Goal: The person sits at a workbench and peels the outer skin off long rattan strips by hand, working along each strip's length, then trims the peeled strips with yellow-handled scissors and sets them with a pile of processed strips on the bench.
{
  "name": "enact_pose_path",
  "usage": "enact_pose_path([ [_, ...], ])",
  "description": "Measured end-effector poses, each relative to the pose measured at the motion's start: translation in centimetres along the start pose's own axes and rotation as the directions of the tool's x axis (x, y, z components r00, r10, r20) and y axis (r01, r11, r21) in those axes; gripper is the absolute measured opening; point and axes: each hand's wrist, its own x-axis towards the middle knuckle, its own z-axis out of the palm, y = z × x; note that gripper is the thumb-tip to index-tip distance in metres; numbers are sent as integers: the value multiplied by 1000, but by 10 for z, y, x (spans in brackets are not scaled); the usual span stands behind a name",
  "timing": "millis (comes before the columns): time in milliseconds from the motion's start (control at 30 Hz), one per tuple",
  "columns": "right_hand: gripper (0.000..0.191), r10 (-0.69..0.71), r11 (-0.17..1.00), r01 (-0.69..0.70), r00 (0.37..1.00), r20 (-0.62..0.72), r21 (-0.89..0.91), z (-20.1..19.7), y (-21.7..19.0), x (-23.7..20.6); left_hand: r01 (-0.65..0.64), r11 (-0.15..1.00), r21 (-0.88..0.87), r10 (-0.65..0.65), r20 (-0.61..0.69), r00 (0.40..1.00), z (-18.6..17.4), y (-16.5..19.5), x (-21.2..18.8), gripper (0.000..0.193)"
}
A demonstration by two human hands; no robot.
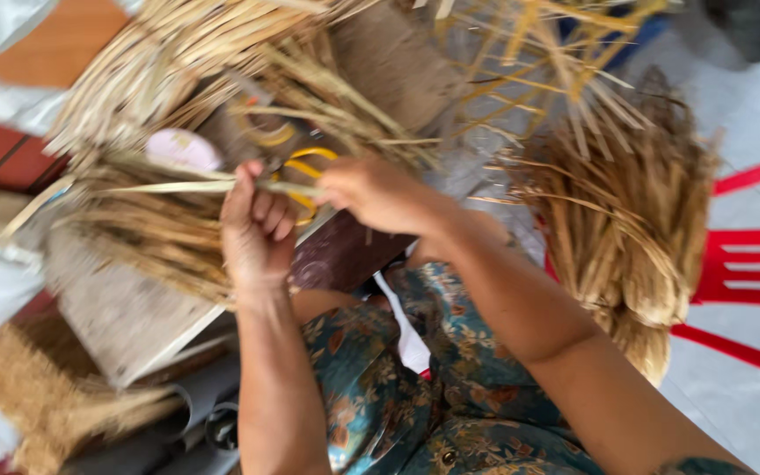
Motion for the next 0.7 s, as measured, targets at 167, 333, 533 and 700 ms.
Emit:
enact_pose_path([
  [167, 20, 211, 968, -198, 975, -75, 157, -24, 47, -1, -182, 982, -59, 172, -142, 975, 20, 2, 19, 47],
  [333, 21, 489, 872, -484, 850, -198, 76, -29, 100, 21, -326, 843, 428, 420, -146, 895, 49, -11, 15, 60],
  [533, 25, -41, 736, -210, 935, -351, -644, -27, 97, 20, -290, 534, 794, 172, 234, 957, 57, -46, -20, 28],
  [700, 21, 455, 752, -81, 781, -427, 654, -51, -39, -11, -161, 157, 974, 154, 136, 979, 39, -45, -11, 27],
])
